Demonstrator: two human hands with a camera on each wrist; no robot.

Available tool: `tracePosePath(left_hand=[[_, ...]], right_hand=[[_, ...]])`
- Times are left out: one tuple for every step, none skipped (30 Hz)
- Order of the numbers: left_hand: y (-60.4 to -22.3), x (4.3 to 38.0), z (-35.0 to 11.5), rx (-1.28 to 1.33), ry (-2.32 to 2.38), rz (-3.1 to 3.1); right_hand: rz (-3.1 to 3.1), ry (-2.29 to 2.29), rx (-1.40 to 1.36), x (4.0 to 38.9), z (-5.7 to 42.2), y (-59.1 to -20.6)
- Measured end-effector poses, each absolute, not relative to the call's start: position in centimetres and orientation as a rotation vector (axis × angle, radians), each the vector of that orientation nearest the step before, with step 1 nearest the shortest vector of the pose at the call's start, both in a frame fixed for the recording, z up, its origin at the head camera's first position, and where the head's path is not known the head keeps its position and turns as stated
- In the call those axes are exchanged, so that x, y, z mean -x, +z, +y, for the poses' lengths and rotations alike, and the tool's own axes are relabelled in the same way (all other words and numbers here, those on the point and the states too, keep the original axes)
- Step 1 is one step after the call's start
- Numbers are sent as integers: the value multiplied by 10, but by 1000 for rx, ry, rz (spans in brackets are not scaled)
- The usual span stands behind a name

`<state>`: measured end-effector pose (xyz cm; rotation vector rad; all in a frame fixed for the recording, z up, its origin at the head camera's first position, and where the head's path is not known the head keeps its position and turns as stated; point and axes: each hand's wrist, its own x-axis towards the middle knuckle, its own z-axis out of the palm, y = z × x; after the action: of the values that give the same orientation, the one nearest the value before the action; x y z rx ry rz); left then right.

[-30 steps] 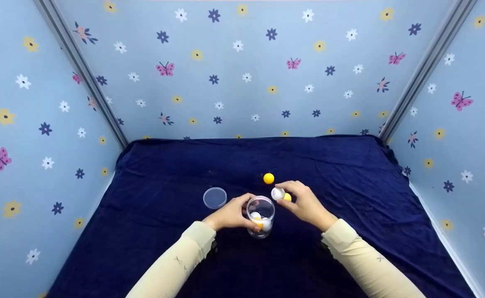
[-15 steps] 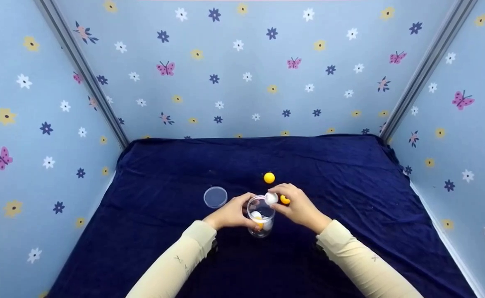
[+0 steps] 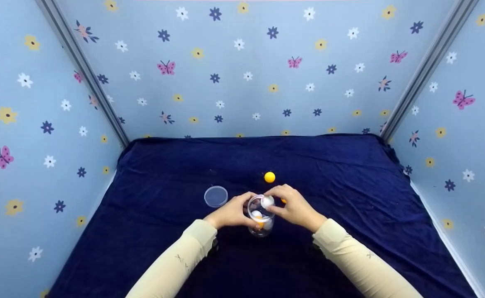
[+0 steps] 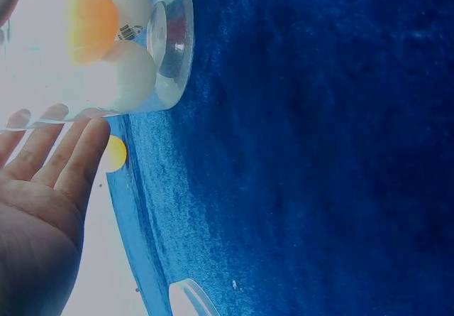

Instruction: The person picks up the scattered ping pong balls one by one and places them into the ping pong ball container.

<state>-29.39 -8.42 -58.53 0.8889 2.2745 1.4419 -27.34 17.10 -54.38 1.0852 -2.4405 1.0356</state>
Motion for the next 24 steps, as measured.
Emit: tracePosePath(left_hand=[[-585, 294, -84, -887, 1451, 2265], [-585, 294, -84, -887, 1460, 2255], [-585, 294, -84, -886, 1462, 2253], [-585, 294, -84, -885, 1469, 2245], [-585, 294, -84, -885, 1472, 2244], [-585, 294, -84, -886, 1472, 2245], [-585, 294, -84, -889, 1469, 2247], [-585, 294, -84, -891, 1465, 2249], [-584, 293, -84, -891, 1460, 2251], [-584, 293, -84, -893, 1459, 2250], [-584, 293, -84, -893, 1457, 2252], [-584, 293, -84, -891, 1456, 2253], [-584, 293, -84, -889, 1456, 2255], [-584, 293, -84, -887, 1456, 2256], [-584, 293, -84, -885, 1457, 2257], [-584, 293, -84, -882, 1459, 2257], [-584, 293, -84, -879, 1462, 2255], [-584, 293, -84, -877, 1464, 2254], [-585, 293, -84, -877, 1465, 2254], [-585, 293, -84, -877, 1468, 2252], [-586, 293, -85, -876, 1470, 2250], [-587, 294, -85, -874, 1470, 2251], [-587, 294, -85, -872, 1470, 2252], [-587, 294, -85, -871, 1471, 2253]], right_hand=[[-2444, 1040, -1085, 274, 171, -544], [-2444, 1040, -1085, 275, 170, -545], [-2450, 1040, -1083, 275, 170, -545], [-2458, 1038, -1081, 276, 170, -546], [-2465, 1032, -1078, 277, 170, -546], [-2473, 1025, -1074, 277, 170, -547], [-2477, 1019, -1071, 278, 169, -548], [-2481, 1014, -1067, 278, 169, -548], [-2490, 1012, -1063, 278, 169, -547], [-2496, 1011, -1059, 277, 169, -547], [-2500, 1011, -1055, 277, 168, -547], [-2504, 1013, -1052, 277, 168, -546], [-2507, 1014, -1050, 277, 168, -546], [-2511, 1018, -1047, 277, 169, -545], [-2507, 1018, -1046, 277, 169, -545], [-2500, 1019, -1044, 277, 169, -545], [-2491, 1022, -1042, 277, 170, -545], [-2478, 1023, -1038, 278, 170, -545], [-2465, 1024, -1034, 278, 171, -545], [-2451, 1025, -1028, 279, 172, -545], [-2436, 1025, -1021, 280, 174, -545], [-2424, 1027, -1013, 281, 175, -545], [-2416, 1030, -1005, 282, 177, -545], [-2410, 1030, -997, 283, 178, -546]])
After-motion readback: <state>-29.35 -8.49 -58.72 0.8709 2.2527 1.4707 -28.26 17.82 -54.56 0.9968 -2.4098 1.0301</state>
